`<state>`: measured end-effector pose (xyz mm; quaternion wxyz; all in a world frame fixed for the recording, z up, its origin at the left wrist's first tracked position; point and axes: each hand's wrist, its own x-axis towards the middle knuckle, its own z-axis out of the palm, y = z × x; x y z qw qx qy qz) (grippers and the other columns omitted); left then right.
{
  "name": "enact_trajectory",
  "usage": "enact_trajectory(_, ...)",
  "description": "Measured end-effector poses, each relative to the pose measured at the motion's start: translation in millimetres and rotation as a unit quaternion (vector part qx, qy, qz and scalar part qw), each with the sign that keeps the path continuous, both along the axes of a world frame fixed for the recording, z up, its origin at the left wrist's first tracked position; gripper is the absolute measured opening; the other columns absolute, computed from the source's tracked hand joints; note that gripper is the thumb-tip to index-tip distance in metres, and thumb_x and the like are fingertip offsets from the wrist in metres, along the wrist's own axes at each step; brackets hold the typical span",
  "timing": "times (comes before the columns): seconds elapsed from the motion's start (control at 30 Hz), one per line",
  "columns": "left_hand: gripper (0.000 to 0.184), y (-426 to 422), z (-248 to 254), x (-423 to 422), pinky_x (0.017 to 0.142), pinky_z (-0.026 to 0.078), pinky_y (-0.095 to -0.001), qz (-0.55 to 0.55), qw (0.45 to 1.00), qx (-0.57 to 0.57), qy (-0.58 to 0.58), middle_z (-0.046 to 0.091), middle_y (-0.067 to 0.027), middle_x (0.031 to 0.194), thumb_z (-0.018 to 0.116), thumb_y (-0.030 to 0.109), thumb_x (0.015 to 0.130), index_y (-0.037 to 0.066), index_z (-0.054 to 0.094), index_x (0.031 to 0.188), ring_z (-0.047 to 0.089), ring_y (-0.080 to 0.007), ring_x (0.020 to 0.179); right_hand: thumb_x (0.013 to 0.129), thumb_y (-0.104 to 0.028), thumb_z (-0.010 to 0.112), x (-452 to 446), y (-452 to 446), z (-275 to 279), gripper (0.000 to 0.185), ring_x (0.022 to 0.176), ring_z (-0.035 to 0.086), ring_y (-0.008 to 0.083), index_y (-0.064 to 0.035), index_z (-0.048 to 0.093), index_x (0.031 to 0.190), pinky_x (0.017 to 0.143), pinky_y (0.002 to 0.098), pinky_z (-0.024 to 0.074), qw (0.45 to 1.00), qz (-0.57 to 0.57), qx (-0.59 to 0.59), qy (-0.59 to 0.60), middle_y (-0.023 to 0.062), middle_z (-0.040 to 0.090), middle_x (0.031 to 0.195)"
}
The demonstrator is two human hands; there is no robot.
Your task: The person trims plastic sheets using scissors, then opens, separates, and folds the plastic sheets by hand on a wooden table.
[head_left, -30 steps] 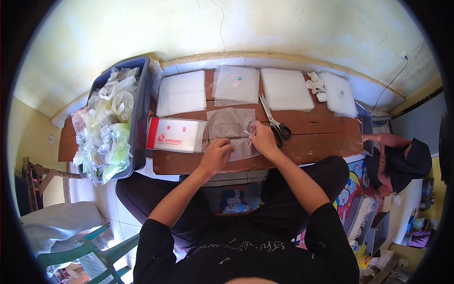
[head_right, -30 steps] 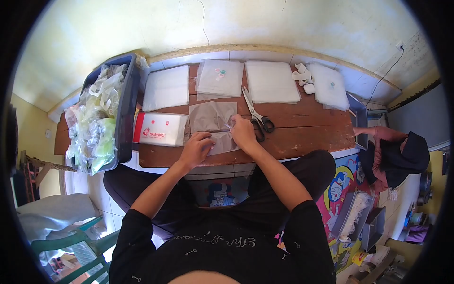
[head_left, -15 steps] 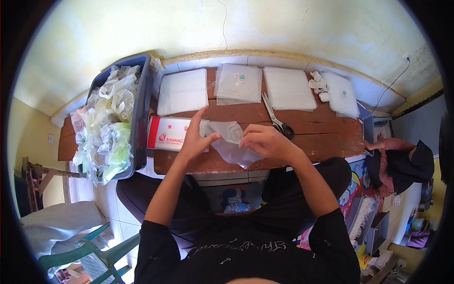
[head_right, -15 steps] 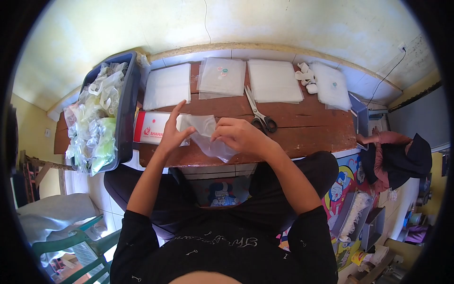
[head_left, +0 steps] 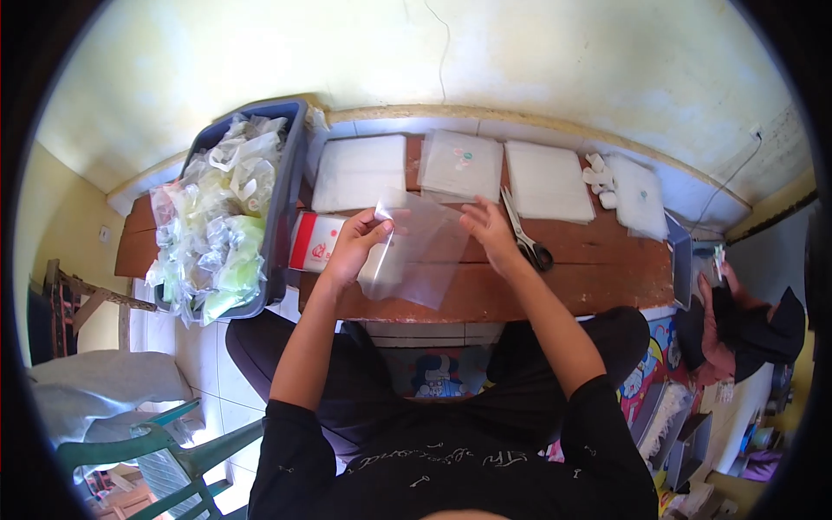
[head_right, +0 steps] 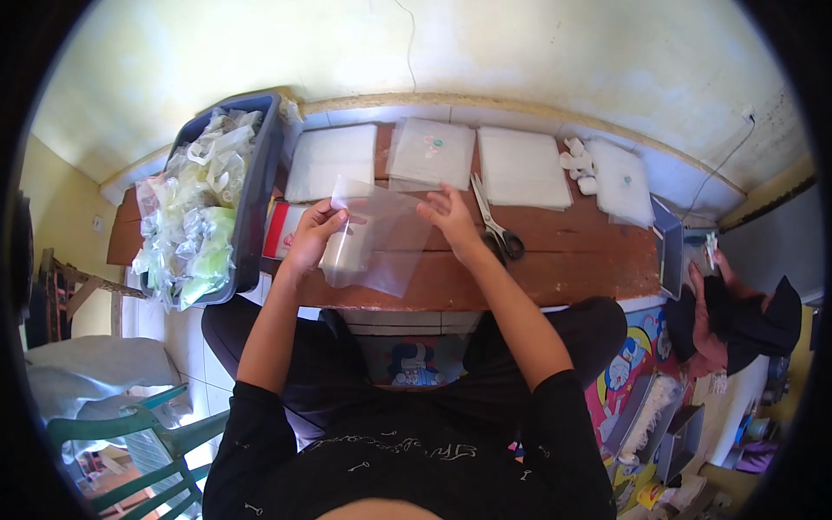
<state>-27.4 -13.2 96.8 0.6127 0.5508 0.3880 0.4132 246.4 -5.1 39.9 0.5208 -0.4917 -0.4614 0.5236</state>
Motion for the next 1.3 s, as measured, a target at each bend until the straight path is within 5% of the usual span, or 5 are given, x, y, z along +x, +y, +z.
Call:
enact_trajectory(0.2, 0.018, 18, 10, -41, 0.076, 0.050, -0.0296, 0.088, 0.993, 0.022, -0.079, 0.070, -0.0125, 0.113, 0.056, 0.020, 0.100, 0.004, 0.063, 0.104, 0.067, -0.0169, 0.084, 0.088, -0.005, 0.070, -58, 9, -5, 0.059, 0.094, 0.067, 0.0212, 0.0022, 0.040, 0.138, 0.091, 0.0328, 0.0520, 0.963, 0.127, -0.102, 0.214, 0.0109, 0.067, 0.101)
enact_trajectory(0.37, 0.015, 66, 12, -65, 0.050, 0.040, -0.0210, 0.255, 0.966, 0.032, 0.025, 0.066, -0.0038, 0.076, 0.061, 0.018, 0.097, 0.004, 0.064, 0.093, 0.054, -0.0072, 0.055, 0.090, -0.001, 0.065, -90, 47, -7, 0.045, 0.088, 0.068, 0.0211, 0.0001, 0.047, 0.130, 0.082, 0.0351, 0.0573, 0.975, 0.119, -0.093, 0.166, 0.0100, 0.066, 0.099)
enact_trajectory(0.5, 0.010, 103, -25, -77, 0.047, 0.042, -0.0239, 0.302, 0.950, 0.071, 0.044, 0.064, -0.0053, 0.070, 0.063, 0.010, 0.094, 0.000, 0.066, 0.096, 0.053, -0.0075, 0.053, 0.088, 0.001, 0.064, -111, 70, 11, 0.045, 0.084, 0.068, 0.0208, 0.0014, 0.046, 0.129, 0.076, 0.0343, 0.0586, 0.982, 0.092, -0.103, 0.132, 0.0120, 0.066, 0.097)
enact_trajectory(0.83, 0.048, 169, -78, -95, 0.066, 0.050, -0.0340, 0.335, 0.901, 0.114, 0.249, 0.064, -0.0087, 0.073, 0.063, 0.002, 0.079, 0.001, 0.057, 0.127, 0.062, -0.0202, 0.064, 0.083, 0.008, 0.060, -116, 159, -19, 0.046, 0.071, 0.070, 0.0236, 0.0033, 0.046, 0.127, 0.060, 0.0313, 0.0606, 0.997, 0.053, -0.037, 0.044, 0.0180, 0.067, 0.093)
enact_trajectory(1.3, 0.053, 194, -102, -102, 0.070, 0.052, -0.0349, 0.348, 0.871, 0.128, 0.321, 0.063, -0.0086, 0.073, 0.064, -0.002, 0.076, 0.006, 0.060, 0.128, 0.063, -0.0226, 0.068, 0.076, -0.002, 0.068, -121, 172, -44, 0.038, 0.075, 0.070, 0.0248, 0.0011, 0.059, 0.113, 0.064, 0.0344, 0.0566, 0.973, -0.027, 0.023, -0.230, 0.0145, 0.069, 0.081)
